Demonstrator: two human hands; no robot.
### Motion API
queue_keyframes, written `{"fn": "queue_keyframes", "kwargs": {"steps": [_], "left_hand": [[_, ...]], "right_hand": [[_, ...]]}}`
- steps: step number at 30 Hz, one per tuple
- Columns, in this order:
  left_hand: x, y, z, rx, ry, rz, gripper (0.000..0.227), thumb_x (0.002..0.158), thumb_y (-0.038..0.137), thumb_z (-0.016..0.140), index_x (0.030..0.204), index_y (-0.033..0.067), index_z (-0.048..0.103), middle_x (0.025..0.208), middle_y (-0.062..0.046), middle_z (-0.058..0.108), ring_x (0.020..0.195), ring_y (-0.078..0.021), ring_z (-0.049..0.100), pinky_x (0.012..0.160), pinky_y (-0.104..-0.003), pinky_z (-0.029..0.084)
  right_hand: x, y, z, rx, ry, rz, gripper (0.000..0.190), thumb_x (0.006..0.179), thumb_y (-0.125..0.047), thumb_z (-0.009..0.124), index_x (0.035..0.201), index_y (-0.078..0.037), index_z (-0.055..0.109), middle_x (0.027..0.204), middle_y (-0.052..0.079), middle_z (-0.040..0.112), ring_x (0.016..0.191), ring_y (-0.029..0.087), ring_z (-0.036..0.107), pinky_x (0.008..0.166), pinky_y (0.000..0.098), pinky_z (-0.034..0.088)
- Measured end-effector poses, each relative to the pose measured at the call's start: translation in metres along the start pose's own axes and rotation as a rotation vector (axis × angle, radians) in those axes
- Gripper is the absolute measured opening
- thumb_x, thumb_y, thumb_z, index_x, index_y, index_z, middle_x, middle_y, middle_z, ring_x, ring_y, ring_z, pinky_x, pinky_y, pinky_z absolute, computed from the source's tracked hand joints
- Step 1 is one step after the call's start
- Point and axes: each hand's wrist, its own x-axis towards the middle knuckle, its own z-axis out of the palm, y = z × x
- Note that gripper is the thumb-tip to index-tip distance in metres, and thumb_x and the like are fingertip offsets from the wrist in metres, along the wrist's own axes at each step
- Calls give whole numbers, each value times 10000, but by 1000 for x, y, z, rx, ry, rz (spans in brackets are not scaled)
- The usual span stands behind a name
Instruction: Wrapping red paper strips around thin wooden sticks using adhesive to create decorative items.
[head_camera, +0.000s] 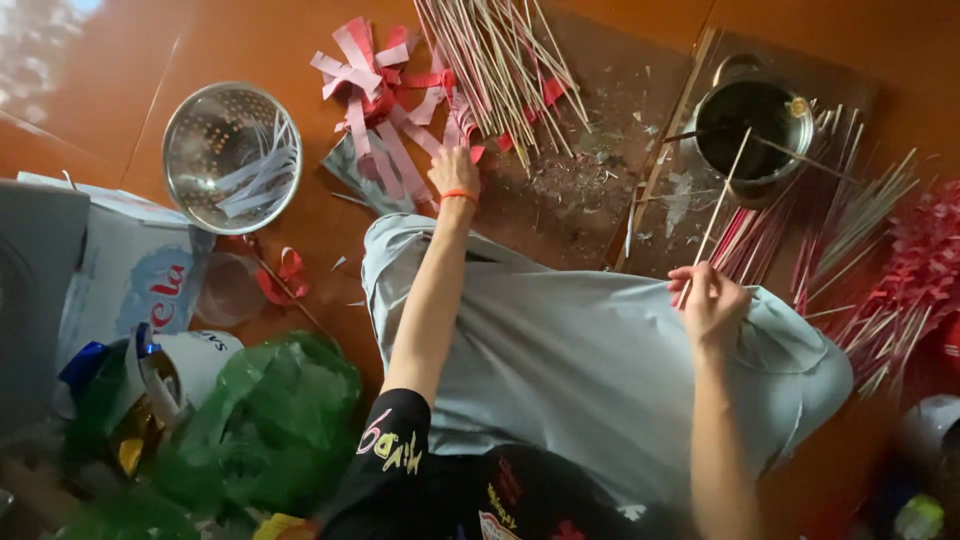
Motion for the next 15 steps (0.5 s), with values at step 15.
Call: {"fn": "queue_keyframes", "kwargs": {"steps": [15], "left_hand": [[10,46,-188,-1168,-290,79,183,896,191,801,1007,46,798,984,-145,799,858,-172,748,765,-321,574]], "right_hand": [[-2,9,21,4,-73,-549,271,1087,-138,574,941,32,726,820,132,736,625,134,711,520,276,553]]}}
